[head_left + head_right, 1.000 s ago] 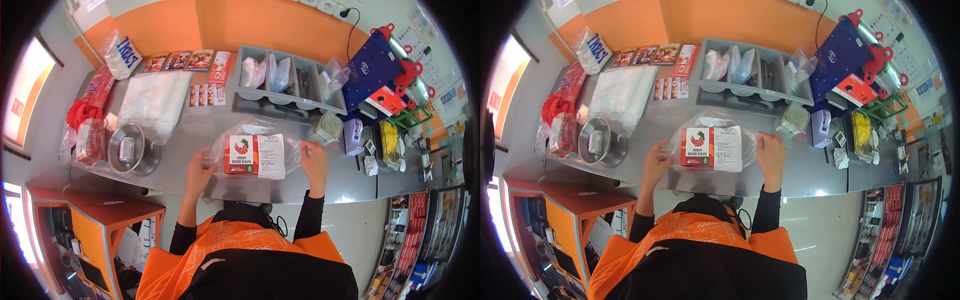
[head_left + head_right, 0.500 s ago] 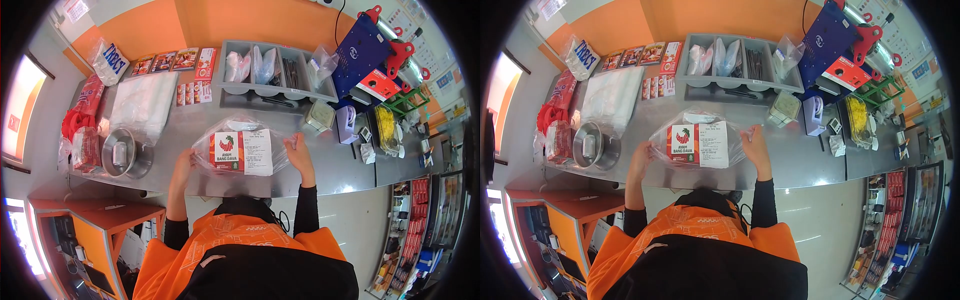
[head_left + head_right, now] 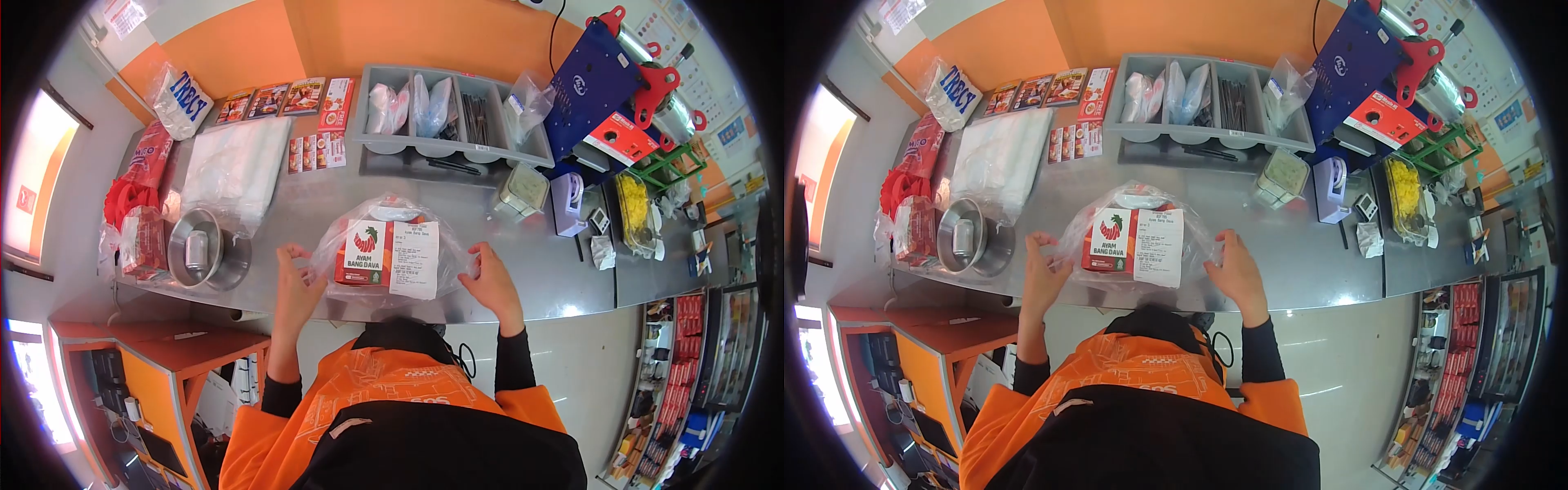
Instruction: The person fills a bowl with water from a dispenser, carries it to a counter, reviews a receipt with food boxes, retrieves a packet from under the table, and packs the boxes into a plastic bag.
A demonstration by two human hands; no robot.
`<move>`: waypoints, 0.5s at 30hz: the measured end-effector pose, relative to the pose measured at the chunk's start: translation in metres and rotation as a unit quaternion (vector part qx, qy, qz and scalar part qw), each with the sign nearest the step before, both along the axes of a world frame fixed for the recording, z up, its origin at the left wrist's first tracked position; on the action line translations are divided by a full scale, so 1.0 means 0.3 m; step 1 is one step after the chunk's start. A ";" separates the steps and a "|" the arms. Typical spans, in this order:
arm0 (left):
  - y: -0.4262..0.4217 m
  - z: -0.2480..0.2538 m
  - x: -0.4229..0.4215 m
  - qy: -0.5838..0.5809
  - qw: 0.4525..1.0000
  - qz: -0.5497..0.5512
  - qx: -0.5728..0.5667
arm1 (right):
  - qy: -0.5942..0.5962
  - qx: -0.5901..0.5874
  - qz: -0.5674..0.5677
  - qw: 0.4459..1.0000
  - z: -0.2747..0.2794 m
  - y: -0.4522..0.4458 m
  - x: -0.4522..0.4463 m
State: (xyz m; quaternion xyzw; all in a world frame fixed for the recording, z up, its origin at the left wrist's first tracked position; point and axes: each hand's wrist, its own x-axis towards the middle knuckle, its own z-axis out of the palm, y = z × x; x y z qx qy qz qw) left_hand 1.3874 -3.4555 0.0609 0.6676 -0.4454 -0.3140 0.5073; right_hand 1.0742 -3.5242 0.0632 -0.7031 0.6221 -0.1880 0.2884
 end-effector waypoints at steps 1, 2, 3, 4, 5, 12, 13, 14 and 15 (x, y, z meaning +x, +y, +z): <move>0.017 0.006 -0.023 -0.101 0.995 0.003 -0.019 | -0.041 -0.024 -0.017 0.999 0.008 0.023 0.020; 0.032 0.010 -0.044 -0.201 0.979 0.005 -0.039 | -0.082 -0.048 -0.035 0.995 0.010 0.039 0.032; 0.046 0.013 -0.060 -0.299 0.952 0.006 -0.058 | -0.089 -0.074 -0.015 0.993 0.001 0.046 0.031; 0.061 0.020 -0.069 -0.336 0.939 -0.040 -0.052 | -0.095 -0.099 0.003 0.991 -0.016 0.051 0.029; 0.074 0.027 -0.078 -0.372 0.923 -0.086 -0.046 | -0.100 -0.125 0.022 0.987 -0.029 0.054 0.026; 0.090 0.011 -0.075 -0.272 0.957 -0.082 0.065 | 0.084 -0.125 0.158 0.976 -0.045 0.067 -0.009; 0.084 0.009 -0.076 -0.266 0.958 -0.079 0.070 | 0.077 -0.105 0.149 0.980 -0.023 0.071 0.008; 0.074 0.007 -0.076 -0.261 0.959 -0.075 0.075 | 0.069 -0.085 0.140 0.984 -0.011 0.072 0.023; 0.064 0.011 -0.078 -0.256 0.961 -0.071 0.079 | 0.060 -0.090 0.143 0.984 -0.015 0.069 0.033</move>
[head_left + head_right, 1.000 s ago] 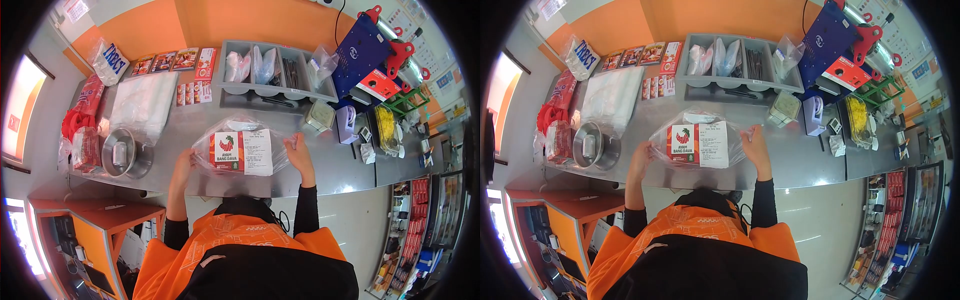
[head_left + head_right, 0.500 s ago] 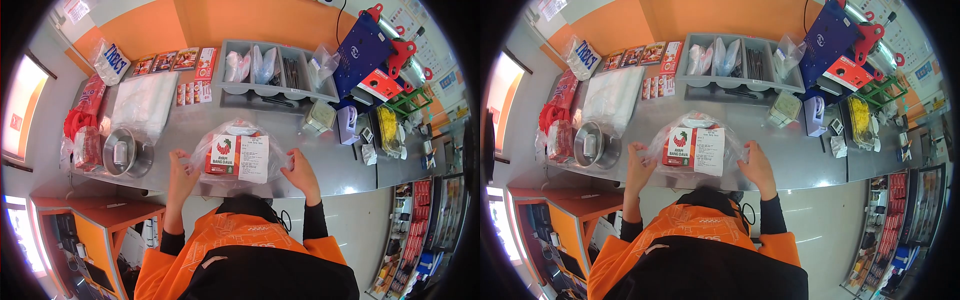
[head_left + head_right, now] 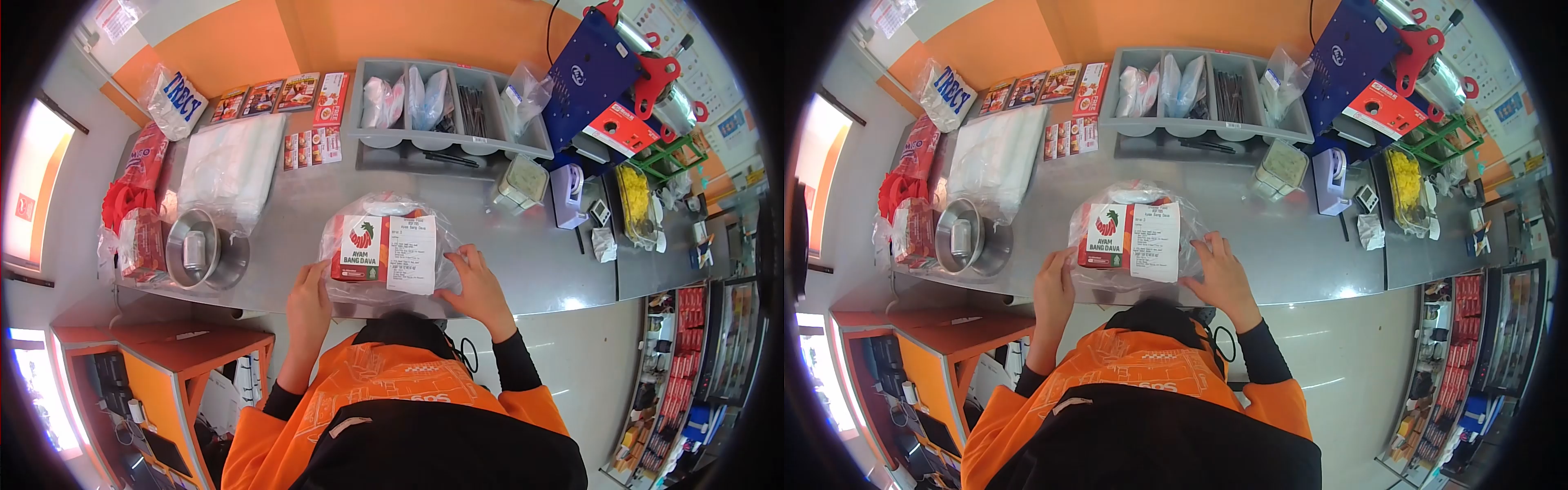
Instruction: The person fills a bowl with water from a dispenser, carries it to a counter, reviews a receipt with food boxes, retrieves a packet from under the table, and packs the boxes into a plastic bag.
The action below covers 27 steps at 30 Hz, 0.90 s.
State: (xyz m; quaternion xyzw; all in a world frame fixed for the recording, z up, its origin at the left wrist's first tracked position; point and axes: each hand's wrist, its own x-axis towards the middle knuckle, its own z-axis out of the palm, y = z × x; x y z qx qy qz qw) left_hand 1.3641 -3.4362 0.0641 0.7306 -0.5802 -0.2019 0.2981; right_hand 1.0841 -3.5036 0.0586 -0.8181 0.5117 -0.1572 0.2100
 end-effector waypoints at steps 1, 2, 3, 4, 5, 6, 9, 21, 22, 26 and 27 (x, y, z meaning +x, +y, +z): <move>-0.007 0.005 -0.011 0.011 1.000 -0.005 -0.006 | -0.009 -0.003 0.004 1.000 -0.008 -0.007 0.008; -0.015 0.014 -0.030 0.022 1.000 -0.012 -0.013 | -0.017 -0.007 0.008 1.000 -0.017 -0.016 0.015; -0.020 0.019 -0.040 0.034 0.999 -0.018 -0.019 | -0.024 -0.003 0.007 1.000 -0.024 -0.023 0.021; -0.024 0.006 -0.036 0.032 0.998 -0.028 -0.039 | -0.031 0.001 0.006 0.999 -0.032 -0.034 0.025; -0.027 -0.021 -0.025 0.029 0.997 -0.037 -0.059 | -0.038 0.005 0.005 0.999 -0.037 -0.042 0.027; -0.032 -0.039 -0.017 0.026 0.995 -0.046 -0.079 | -0.036 -0.001 0.007 0.999 -0.042 -0.052 0.025; -0.044 -0.074 -0.003 0.069 0.991 -0.062 -0.094 | -0.034 -0.009 -0.004 0.999 -0.043 -0.070 0.017; 0.024 0.136 -0.034 -0.008 1.000 -0.024 0.005 | 0.046 0.063 0.003 0.997 0.168 -0.019 -0.027; 0.023 0.126 -0.031 -0.039 0.998 -0.037 -0.018 | 0.036 0.049 0.026 0.998 0.172 -0.030 -0.034; -0.003 0.106 -0.067 -0.105 0.990 -0.022 -0.087 | -0.029 0.088 0.068 0.993 0.185 -0.060 -0.033; -0.011 0.108 -0.086 -0.107 0.989 -0.001 -0.098 | -0.027 0.096 0.043 0.994 0.201 -0.069 -0.025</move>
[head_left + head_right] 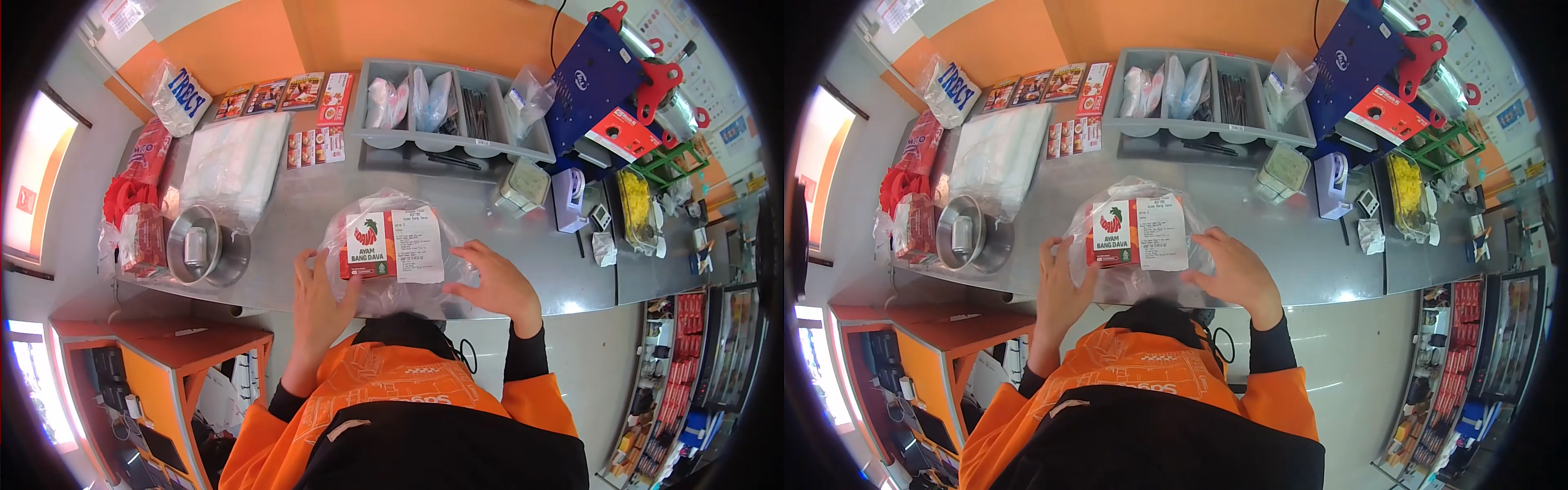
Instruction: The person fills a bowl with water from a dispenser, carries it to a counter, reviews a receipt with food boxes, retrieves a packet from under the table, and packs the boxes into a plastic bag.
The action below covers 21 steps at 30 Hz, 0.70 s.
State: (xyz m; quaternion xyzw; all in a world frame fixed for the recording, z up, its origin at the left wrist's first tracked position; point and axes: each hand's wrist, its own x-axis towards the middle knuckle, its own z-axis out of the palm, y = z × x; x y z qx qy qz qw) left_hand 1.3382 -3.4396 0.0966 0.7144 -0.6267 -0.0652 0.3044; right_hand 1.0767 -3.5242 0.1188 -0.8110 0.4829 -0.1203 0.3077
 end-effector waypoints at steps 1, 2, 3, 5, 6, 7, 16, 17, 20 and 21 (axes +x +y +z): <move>-0.012 -0.002 -0.007 0.017 0.999 0.030 0.028 | 0.005 0.009 -0.024 1.000 0.026 -0.007 0.017; -0.030 -0.006 -0.010 0.033 0.996 0.060 0.056 | 0.008 0.019 -0.047 0.999 0.040 -0.011 0.032; -0.042 -0.009 -0.010 0.050 0.991 0.089 0.084 | 0.011 -0.032 -0.081 0.996 0.038 -0.010 0.044; -0.049 -0.010 0.013 0.060 0.992 0.081 0.080 | 0.016 -0.134 -0.151 0.979 0.036 -0.011 0.056; -0.053 -0.009 0.028 0.066 0.992 0.077 0.078 | 0.021 -0.159 -0.142 0.977 0.038 -0.012 0.052; -0.059 -0.003 0.044 0.073 0.990 0.083 0.085 | 0.026 -0.185 -0.133 0.973 0.042 -0.015 0.047; -0.091 0.150 0.141 -0.042 0.997 0.060 -0.008 | -0.033 -0.169 -0.042 0.984 0.121 -0.027 0.063; -0.084 0.191 0.130 -0.007 0.998 0.060 0.024 | -0.035 -0.168 -0.039 0.984 0.122 -0.026 0.067; -0.069 0.189 0.132 0.154 0.987 0.022 0.025 | -0.110 -0.157 -0.058 0.980 0.088 -0.015 0.076; -0.073 0.173 0.135 0.217 0.976 0.003 0.008 | -0.161 -0.134 -0.086 0.974 0.074 -0.016 0.081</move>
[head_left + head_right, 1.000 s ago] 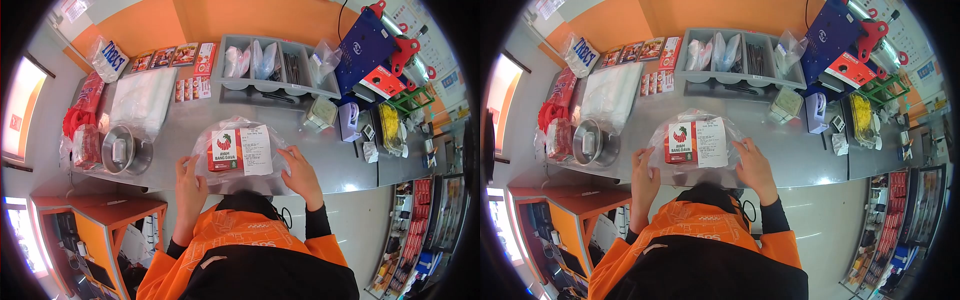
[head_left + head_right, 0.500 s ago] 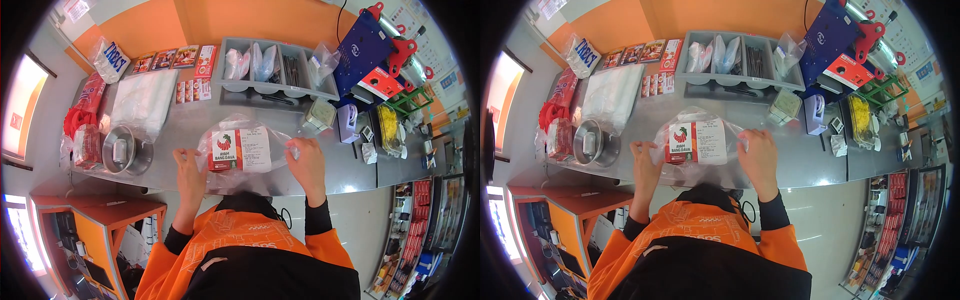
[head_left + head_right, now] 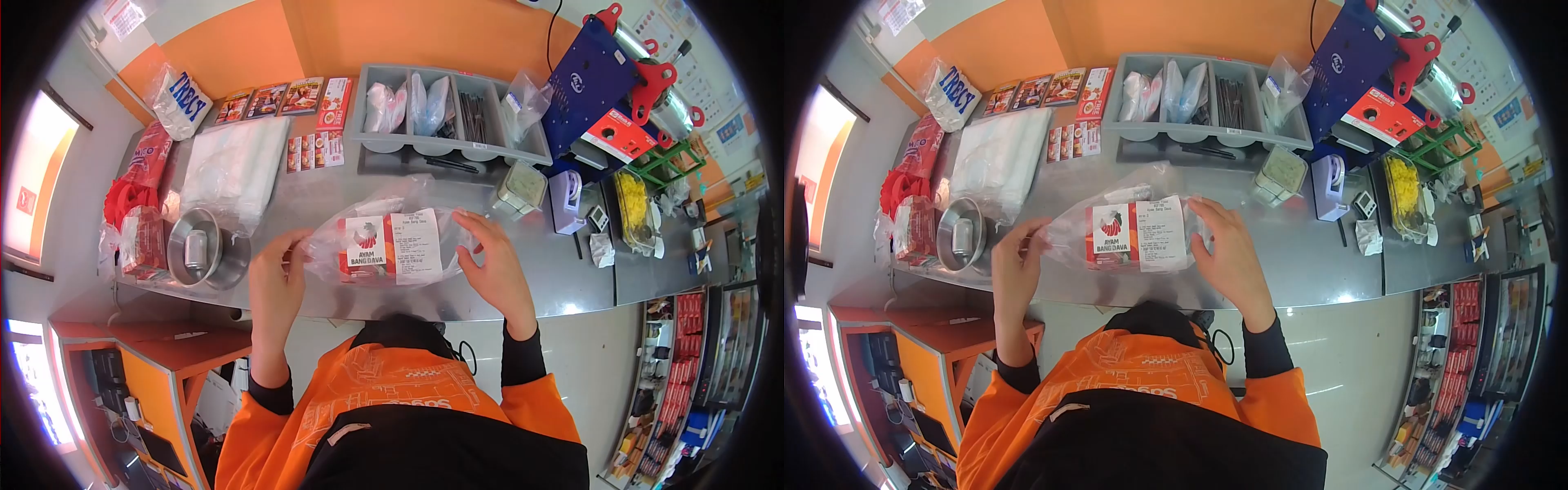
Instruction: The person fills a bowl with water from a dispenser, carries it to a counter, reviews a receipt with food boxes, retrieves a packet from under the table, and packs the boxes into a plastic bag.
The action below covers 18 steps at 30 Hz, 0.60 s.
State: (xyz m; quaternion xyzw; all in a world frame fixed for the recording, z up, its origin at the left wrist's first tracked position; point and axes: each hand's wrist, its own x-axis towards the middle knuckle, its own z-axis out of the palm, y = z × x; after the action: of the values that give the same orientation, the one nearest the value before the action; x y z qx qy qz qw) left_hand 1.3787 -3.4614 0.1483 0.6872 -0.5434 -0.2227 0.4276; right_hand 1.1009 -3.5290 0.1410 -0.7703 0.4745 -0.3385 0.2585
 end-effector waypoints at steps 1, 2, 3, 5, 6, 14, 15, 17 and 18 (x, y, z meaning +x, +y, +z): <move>-0.008 -0.023 0.000 0.064 0.998 -0.013 -0.002 | -0.055 0.024 -0.017 0.998 -0.016 0.002 0.005; -0.019 -0.050 0.000 0.128 0.991 -0.026 -0.004 | -0.111 0.048 -0.034 0.992 -0.025 0.003 0.006; -0.029 -0.069 0.000 0.192 0.981 -0.039 -0.005 | -0.074 0.029 -0.059 0.995 -0.026 -0.005 -0.001; -0.055 -0.082 0.027 0.223 0.974 -0.042 0.013 | 0.001 -0.009 -0.110 0.994 -0.023 -0.041 -0.020; -0.065 -0.067 0.029 0.238 0.970 -0.045 0.023 | -0.006 -0.012 -0.106 0.994 -0.018 -0.056 -0.018; -0.093 0.152 0.018 -0.212 0.970 -0.032 0.110 | -0.047 -0.061 -0.081 0.994 0.115 -0.094 0.103; -0.099 0.160 0.028 -0.219 0.969 -0.012 0.111 | 0.005 -0.069 -0.067 0.995 0.128 -0.101 0.099; -0.107 0.153 0.072 -0.067 0.992 -0.090 0.054 | 0.106 -0.078 -0.042 0.990 0.145 -0.111 0.081; -0.114 0.152 0.084 0.009 0.991 -0.130 0.023 | 0.091 -0.103 -0.029 0.990 0.158 -0.116 0.094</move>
State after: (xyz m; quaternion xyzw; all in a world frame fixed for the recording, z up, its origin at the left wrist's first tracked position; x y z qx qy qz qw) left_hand 1.4038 -3.4956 0.1938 0.6187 -0.6184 -0.2955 0.3840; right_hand 1.1290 -3.5639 0.1883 -0.8067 0.4804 -0.3213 0.1232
